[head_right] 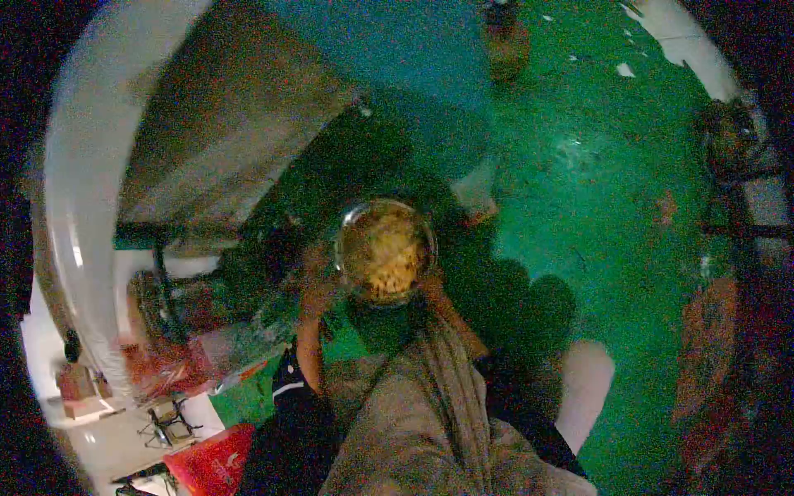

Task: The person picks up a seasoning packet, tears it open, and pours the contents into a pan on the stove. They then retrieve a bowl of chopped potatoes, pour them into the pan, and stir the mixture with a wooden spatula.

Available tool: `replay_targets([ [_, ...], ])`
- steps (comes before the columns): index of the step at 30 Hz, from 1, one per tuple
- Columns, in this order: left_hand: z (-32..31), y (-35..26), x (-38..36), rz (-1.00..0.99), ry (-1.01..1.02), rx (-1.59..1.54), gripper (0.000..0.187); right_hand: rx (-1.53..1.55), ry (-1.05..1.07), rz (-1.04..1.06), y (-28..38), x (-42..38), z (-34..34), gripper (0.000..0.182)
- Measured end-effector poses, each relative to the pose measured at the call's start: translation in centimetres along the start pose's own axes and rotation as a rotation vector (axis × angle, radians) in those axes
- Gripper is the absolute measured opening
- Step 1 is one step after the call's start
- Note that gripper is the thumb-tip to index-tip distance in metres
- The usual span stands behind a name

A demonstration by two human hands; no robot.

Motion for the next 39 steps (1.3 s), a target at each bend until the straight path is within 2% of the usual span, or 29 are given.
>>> replay_targets([
  [6, -1.8, -3.1, -5.8, 0.486, 0.141, -0.331, 0.070, 0.135, -0.279, -0.285, 4.2, -17.6, 18.5, 0.044],
  [10, 0.4, -10.0, -11.3, 0.897, 0.272, -0.690, 0.072, 0.242, -0.455, -0.375, 12.0, -31.0, 24.4, 0.046],
  [13, 5.9, -16.4, -13.5, 1.104, 0.351, -0.872, 0.075, 0.285, -0.515, -0.402, 20.1, -38.6, 23.9, 0.048],
  [15, 13.4, -17.4, -10.4, 1.187, 0.417, -0.990, 0.076, 0.274, -0.556, -0.390, 27.2, -41.6, 17.7, 0.049],
  [17, 17.2, -22.3, -8.4, 1.246, 0.457, -1.081, 0.078, 0.258, -0.548, -0.364, 33.2, -42.5, 20.0, 0.050],
  [18, 18.2, -24.7, -8.4, 1.255, 0.472, -1.122, 0.079, 0.291, -0.457, -0.334, 34.4, -42.6, 22.1, 0.058],
  [19, 20.3, -28.2, -8.8, 1.201, 0.497, -1.181, 0.075, 0.239, -0.634, -0.337, 37.1, -44.9, 24.6, 0.044],
  [20, 22.3, -31.7, -9.2, 1.147, 0.522, -1.241, 0.072, 0.278, -0.515, -0.161, 43.0, -48.8, 27.0, 0.044],
  [21, 23.6, -32.4, -9.8, 1.111, 0.564, -1.296, 0.068, 0.295, -0.416, -0.031, 46.1, -51.1, 26.9, 0.045],
  [22, 25.0, -33.2, -10.4, 1.074, 0.606, -1.350, 0.063, 0.320, -0.320, 0.100, 47.6, -52.5, 27.0, 0.045],
  [23, 27.3, -35.1, -10.7, 1.034, 0.652, -1.413, 0.059, 0.227, -0.272, 0.130, 46.1, -52.9, 28.0, 0.049],
  [24, 30.0, -37.7, -10.6, 1.017, 0.704, -1.466, 0.054, 0.201, -0.285, 0.164, 47.9, -54.3, 28.4, 0.044],
  [25, 34.6, -40.0, -9.9, 0.968, 0.664, -1.476, 0.046, 0.161, -0.301, 0.189, 53.4, -58.7, 27.6, 0.038],
  [26, 40.6, -42.3, -9.8, 0.919, 0.577, -1.471, 0.045, 0.118, -0.315, 0.212, 58.0, -63.0, 27.1, 0.033],
  [27, 46.1, -45.5, -5.9, 0.907, 0.491, -1.462, 0.045, 0.015, -0.156, 0.182, 64.2, -62.8, 27.4, 0.039],
  [28, 47.0, -46.4, -5.1, 0.868, 0.396, -1.416, 0.044, 0.008, -0.056, 0.236, 65.5, -62.1, 27.9, 0.042],
  [29, 48.8, -46.1, -5.6, 0.936, 0.242, -1.509, 0.040, -0.012, 0.035, 0.294, 68.6, -64.3, 26.9, 0.045],
  [30, 50.0, -45.3, -7.7, 0.804, 0.256, -1.312, 0.039, -0.037, 0.117, 0.367, 69.7, -65.9, 26.6, 0.049],
  [31, 53.3, -43.0, -9.6, 0.678, 0.269, -1.112, 0.039, -0.256, 0.255, 0.341, 70.1, -66.9, 26.0, 0.056],
  [32, 55.9, -40.4, -10.9, 0.560, 0.286, -0.910, 0.039, -0.184, 0.309, 0.332, 70.8, -66.6, 24.8, 0.056],
  [34, 59.2, -37.3, -10.8, 0.741, 0.100, -1.161, 0.038, -0.033, 0.407, 0.288, 71.5, -64.6, 21.0, 0.060],
  [35, 61.9, -37.5, -10.8, 1.025, -0.140, -1.599, 0.037, -0.049, 0.436, 0.420, 74.0, -64.2, 18.6, 0.068],
  [37, 62.8, -32.0, -14.4, 1.232, -0.162, -1.567, 0.022, -0.089, 0.280, 0.618, 76.8, -61.9, 15.8, 0.055],
  [39, 65.7, -29.3, -13.0, 1.225, -0.299, -1.528, 0.004, -0.443, 0.040, 0.922, 80.0, -60.3, 9.6, 0.047],
])
Point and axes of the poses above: each hand's wrist, its own x-axis towards the middle knuckle, its own z-axis out of the back of the hand, y = z × x, the point moved 6 cm from there along x, towards the middle knuckle, and after that the axes turned 10 degrees about -y, right-handed, at the moved point
